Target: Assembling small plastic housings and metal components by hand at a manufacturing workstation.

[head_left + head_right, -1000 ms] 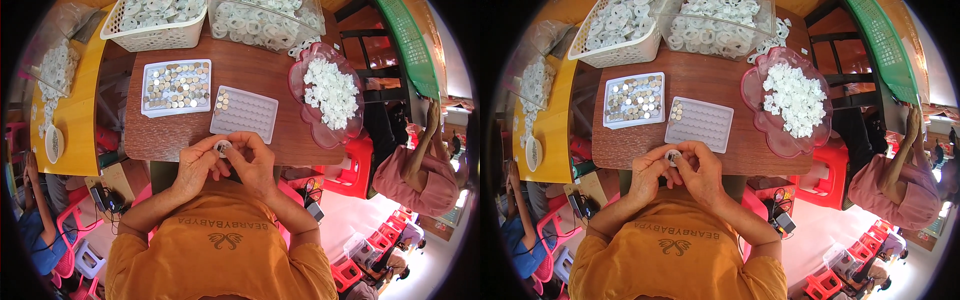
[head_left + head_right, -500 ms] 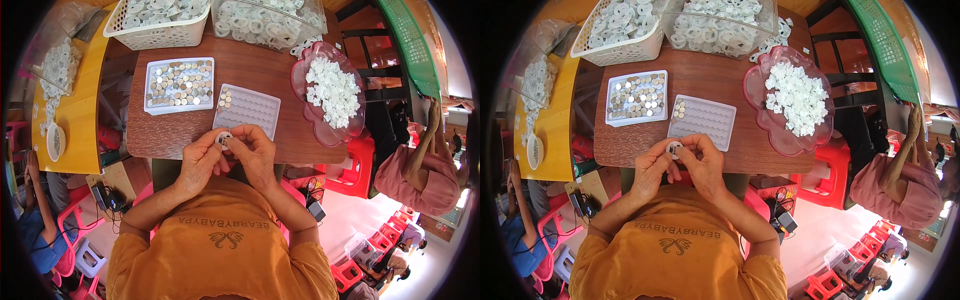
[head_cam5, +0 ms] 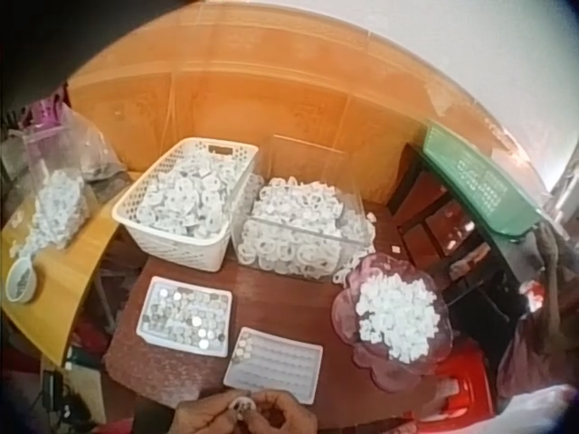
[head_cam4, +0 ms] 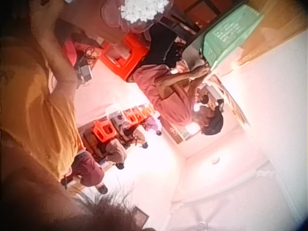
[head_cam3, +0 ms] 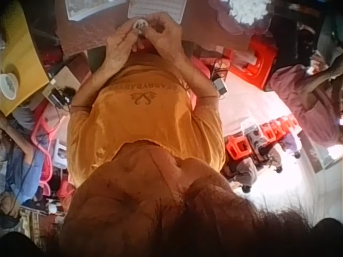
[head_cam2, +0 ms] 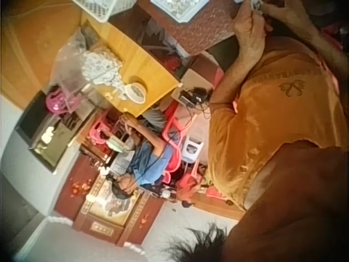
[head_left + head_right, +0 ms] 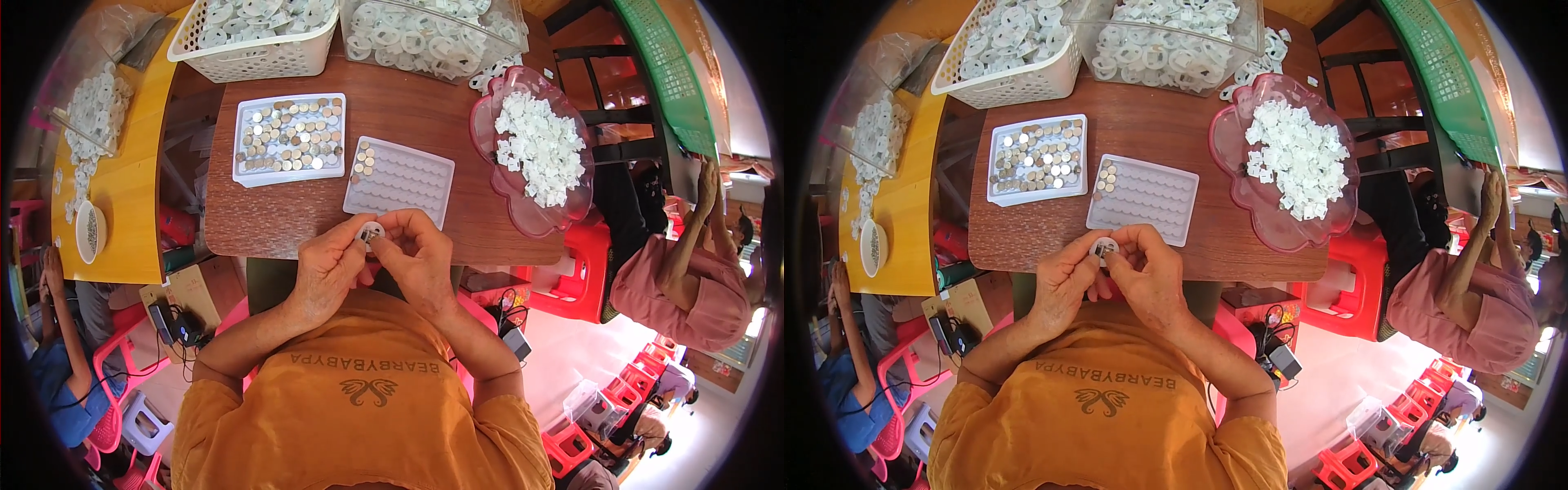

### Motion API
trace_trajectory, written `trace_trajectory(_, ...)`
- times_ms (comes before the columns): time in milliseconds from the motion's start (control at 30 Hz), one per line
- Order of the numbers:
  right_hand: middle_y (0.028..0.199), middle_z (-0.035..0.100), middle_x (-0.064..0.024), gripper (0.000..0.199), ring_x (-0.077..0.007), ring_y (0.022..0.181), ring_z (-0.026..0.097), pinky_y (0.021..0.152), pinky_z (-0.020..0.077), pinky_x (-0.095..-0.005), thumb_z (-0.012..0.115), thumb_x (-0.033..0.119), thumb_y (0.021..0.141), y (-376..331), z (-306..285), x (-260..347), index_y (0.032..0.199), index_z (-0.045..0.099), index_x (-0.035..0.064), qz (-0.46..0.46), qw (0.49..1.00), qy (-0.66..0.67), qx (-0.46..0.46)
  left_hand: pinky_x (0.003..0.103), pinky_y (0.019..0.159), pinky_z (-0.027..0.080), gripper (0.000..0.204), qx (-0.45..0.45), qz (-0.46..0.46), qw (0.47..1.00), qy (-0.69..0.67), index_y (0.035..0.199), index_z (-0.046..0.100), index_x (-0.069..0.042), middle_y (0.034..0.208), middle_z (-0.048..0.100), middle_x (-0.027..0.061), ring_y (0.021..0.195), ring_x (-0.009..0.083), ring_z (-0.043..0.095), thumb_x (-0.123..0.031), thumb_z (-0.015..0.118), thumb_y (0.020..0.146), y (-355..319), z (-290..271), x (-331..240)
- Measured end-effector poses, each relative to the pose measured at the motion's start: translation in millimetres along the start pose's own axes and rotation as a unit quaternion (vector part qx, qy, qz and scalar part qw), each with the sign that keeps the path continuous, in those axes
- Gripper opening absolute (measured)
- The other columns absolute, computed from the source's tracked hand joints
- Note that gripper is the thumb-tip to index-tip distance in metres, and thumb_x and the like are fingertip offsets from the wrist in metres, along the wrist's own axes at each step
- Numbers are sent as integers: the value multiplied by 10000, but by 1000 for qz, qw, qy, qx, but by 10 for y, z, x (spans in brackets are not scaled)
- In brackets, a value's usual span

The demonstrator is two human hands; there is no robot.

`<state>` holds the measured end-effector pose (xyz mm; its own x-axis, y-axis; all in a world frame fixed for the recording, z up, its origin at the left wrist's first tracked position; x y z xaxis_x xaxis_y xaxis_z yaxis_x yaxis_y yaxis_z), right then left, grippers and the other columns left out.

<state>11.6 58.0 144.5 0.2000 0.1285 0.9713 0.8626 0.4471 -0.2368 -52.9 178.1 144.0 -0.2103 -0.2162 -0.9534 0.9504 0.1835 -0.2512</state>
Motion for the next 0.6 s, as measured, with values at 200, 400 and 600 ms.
trace_trajectory(200, 783, 585, -8, 128, -41, 700, 526, 621, 470, -192, 611, 7, 829, 31, 4, 22, 945, 573, -32, 54, 993, 108, -2, 187, 477, 436, 304, 1, 43, 999, 29, 1200, 532, 1, 867, 583, 45, 571, 57, 546, -17, 424, 917, 14, 18, -6)
trace_trajectory(400, 804, 604, -34, 116, -56, 714, 550, 635, 495, -203, 577, 21, 863, 41, 1, 77, 964, 576, -35, 41, 996, 74, 23, 173, 457, 420, 314, -8, -23, 999, -36, 1223, 533, -18, 857, 598, 36, 567, 56, 559, -46, 421, 930, 61, -47, -9)
trace_trajectory(600, 811, 616, -43, 117, -68, 724, 576, 650, 505, -209, 559, 24, 879, 15, 6, 72, 976, 573, -41, 45, 994, 100, 16, 163, 443, 412, 334, 6, -75, 996, -44, 1249, 519, -23, 811, 613, 39, 552, 63, 571, -69, 418, 934, 49, -84, -15)
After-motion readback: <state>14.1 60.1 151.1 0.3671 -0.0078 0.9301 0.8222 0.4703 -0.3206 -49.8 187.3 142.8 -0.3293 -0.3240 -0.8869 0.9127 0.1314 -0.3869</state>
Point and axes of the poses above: each hand's wrist, its own y-axis towards the middle knuckle, its own z-axis out of the palm, x = y × z, the point moved 3 cm from there along y, towards the middle knuckle
